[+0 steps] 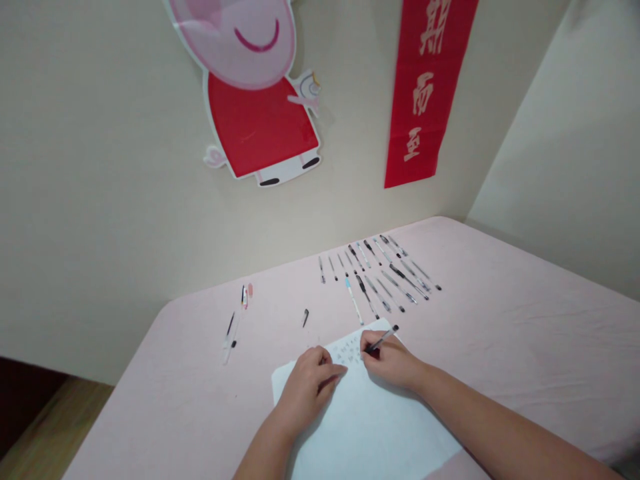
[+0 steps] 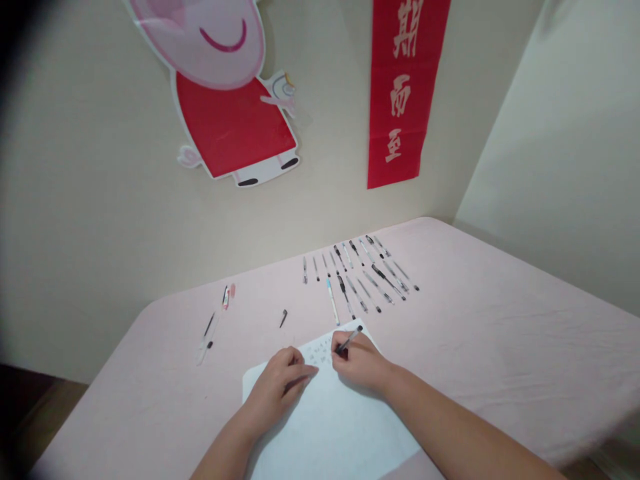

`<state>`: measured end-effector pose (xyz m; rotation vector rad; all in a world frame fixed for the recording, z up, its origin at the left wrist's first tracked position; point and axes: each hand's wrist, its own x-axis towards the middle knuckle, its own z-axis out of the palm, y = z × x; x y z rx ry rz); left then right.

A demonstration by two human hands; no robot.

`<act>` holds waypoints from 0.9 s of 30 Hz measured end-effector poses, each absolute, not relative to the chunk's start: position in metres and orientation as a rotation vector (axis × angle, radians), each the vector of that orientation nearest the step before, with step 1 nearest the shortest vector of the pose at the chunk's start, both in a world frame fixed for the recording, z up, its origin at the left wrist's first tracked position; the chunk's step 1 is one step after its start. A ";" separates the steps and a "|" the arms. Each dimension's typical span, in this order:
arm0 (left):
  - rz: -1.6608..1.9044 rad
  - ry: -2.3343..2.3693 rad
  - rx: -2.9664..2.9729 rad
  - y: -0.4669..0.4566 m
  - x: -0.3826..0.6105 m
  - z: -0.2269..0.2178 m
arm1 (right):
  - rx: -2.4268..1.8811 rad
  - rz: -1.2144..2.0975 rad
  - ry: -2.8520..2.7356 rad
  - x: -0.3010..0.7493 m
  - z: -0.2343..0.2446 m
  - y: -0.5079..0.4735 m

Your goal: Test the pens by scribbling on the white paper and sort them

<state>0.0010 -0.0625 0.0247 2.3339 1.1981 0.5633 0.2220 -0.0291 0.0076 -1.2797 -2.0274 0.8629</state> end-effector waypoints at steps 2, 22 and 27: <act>0.549 1.201 2.331 -0.062 0.001 0.025 | -1.293 0.853 -2.036 0.223 0.008 -0.029; 0.536 1.215 2.313 -0.063 0.001 0.026 | -1.247 0.909 -2.035 0.225 0.010 -0.033; 0.530 1.218 2.306 -0.063 0.001 0.027 | -1.260 0.875 -2.068 0.225 0.010 -0.033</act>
